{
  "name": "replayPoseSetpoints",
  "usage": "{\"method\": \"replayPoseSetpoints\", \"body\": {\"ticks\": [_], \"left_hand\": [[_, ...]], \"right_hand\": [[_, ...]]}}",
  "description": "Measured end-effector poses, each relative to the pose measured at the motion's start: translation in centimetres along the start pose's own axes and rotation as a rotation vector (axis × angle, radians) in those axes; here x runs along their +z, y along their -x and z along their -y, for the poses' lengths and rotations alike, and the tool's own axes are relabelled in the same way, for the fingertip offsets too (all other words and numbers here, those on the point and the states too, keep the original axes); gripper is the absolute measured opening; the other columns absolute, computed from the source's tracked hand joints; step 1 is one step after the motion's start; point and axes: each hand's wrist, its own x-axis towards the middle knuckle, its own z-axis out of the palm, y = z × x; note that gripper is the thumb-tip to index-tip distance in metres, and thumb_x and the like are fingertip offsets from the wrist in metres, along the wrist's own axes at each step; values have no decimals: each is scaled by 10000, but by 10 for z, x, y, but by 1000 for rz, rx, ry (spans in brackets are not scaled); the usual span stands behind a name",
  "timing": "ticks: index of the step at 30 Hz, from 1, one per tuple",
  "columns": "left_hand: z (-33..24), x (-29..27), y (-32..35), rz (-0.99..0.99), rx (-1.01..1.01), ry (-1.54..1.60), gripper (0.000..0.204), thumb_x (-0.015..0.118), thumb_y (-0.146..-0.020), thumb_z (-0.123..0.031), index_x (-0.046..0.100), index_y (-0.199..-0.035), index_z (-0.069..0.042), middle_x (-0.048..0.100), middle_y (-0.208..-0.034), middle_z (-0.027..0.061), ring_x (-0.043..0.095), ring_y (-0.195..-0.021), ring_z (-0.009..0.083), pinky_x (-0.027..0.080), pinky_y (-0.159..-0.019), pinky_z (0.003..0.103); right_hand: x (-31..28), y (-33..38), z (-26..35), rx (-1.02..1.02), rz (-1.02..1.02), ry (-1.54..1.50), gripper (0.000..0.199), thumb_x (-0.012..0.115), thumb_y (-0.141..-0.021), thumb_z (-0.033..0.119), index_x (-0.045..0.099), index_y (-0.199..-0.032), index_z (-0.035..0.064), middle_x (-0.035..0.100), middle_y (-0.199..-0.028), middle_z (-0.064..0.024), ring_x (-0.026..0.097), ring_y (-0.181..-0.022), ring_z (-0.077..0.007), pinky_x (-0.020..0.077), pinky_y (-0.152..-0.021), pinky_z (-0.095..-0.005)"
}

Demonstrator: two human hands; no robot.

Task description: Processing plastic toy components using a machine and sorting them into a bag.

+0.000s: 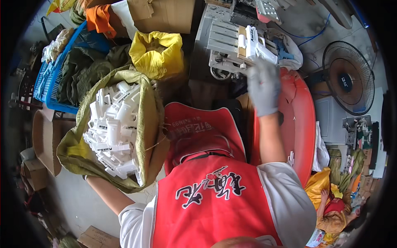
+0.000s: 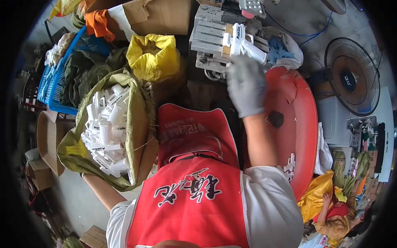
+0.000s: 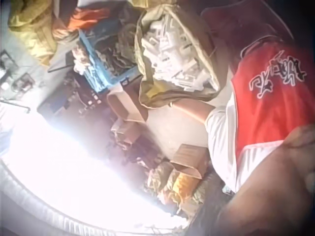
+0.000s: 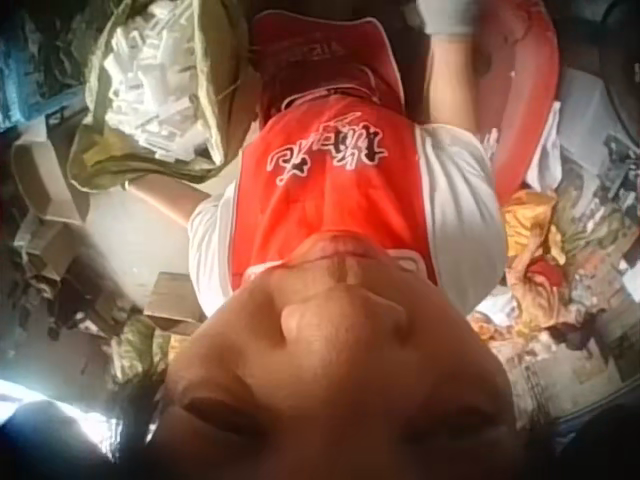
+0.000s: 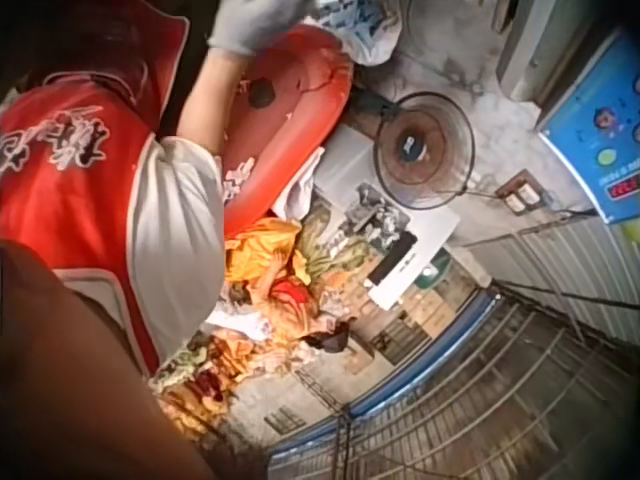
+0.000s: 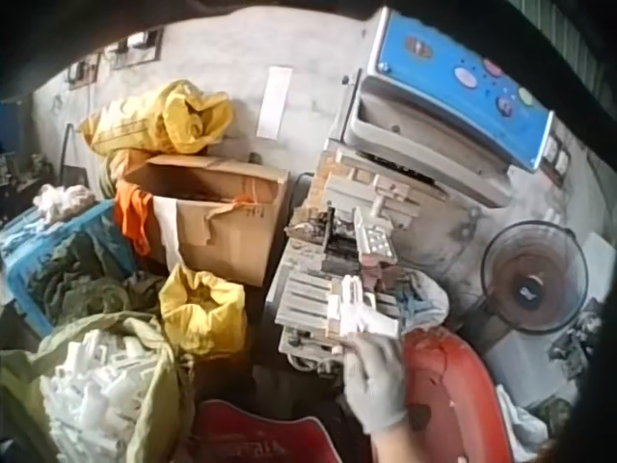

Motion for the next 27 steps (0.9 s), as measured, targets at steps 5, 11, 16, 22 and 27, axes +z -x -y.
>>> {"method": "replayPoseSetpoints", "body": {"ticks": [5, 11, 16, 22, 27], "left_hand": [[-3, -14, 10, -53, 7, -11, 288, 552, -913, -285, 570, -1124, -89, 584, -1077, 54, 553, -958, 187, 447, -855, 316], [-59, -221, 88, -461, 74, -205, 276, 551, -911, -282, 574, -1109, -91, 585, -1061, 50, 555, -948, 185, 447, -848, 315], [-98, -316, 180, -711, 101, -309, 266, 550, -909, -280, 577, -1096, -92, 585, -1048, 48, 556, -940, 184, 448, -842, 315], [-89, -297, 172, -648, 65, -327, 254, 549, -907, -277, 581, -1080, -93, 586, -1032, 45, 557, -930, 183, 448, -835, 314], [-78, -275, 133, -518, 43, -341, 244, 549, -906, -274, 584, -1067, -95, 586, -1019, 42, 558, -921, 181, 448, -829, 313]], "right_hand": [[-2, -13, -114, -60, 212, 3, 434, 601, -860, 216, 518, -1252, 51, 567, -1168, -170, 514, -1089, -360, 380, -972, -425], [-16, -40, -64, 37, 292, -374, 344, 516, -937, 164, 521, -1226, -22, 581, -1173, -113, 552, -1071, -203, 430, -930, -325], [21, -15, 36, -166, 357, -562, 419, 584, -911, 173, 491, -1275, -14, 525, -1272, -122, 508, -1156, -228, 392, -991, -354], [101, -13, 149, -318, 580, -970, 537, 630, -861, 374, 490, -1253, 35, 551, -1203, -186, 642, -869, -290, 515, -759, -347], [86, 22, 113, -247, 587, -928, 271, 620, -852, 126, 592, -1106, 34, 612, -1075, -164, 621, -907, -322, 511, -778, -364]]}}
